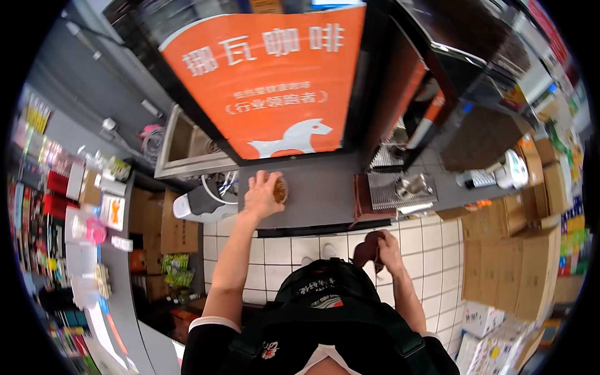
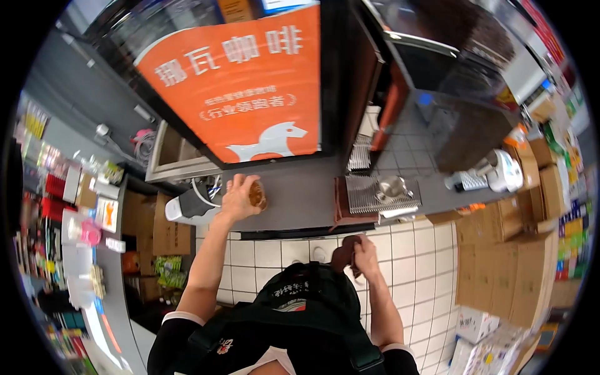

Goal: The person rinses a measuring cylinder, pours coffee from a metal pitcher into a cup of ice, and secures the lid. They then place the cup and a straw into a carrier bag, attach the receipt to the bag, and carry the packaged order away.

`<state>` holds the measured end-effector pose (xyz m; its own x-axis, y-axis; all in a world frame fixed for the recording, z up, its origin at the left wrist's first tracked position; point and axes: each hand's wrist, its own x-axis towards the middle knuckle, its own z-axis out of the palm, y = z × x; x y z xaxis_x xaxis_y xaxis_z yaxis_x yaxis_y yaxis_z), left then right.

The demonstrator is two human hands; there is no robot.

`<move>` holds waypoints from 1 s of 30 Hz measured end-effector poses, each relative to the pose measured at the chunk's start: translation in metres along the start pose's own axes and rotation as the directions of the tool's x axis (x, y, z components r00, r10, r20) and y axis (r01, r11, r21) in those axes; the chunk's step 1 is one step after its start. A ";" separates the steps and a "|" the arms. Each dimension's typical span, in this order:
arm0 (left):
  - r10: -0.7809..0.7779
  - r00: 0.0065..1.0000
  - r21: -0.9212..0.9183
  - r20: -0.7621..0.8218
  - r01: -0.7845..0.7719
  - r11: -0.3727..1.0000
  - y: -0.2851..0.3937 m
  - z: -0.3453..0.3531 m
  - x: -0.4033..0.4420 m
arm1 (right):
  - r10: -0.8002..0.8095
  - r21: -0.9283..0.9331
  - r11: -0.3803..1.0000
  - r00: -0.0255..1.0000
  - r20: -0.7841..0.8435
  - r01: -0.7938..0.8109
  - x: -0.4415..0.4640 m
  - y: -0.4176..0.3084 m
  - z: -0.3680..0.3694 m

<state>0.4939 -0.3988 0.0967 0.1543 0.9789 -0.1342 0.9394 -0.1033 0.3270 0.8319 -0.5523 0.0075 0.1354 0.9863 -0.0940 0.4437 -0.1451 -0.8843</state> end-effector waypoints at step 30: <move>-0.876 0.453 -0.968 -0.164 -0.245 0.055 -0.042 0.068 -0.292 | -0.290 0.329 0.587 -0.187 0.939 0.740 -0.064 -0.222 0.293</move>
<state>0.4307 -0.6920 0.0582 -0.8037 0.5626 -0.1937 -0.2830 -0.0750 0.9562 0.4651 -0.5609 0.0756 -0.9855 -0.0689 -0.1549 0.0693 0.6698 -0.7393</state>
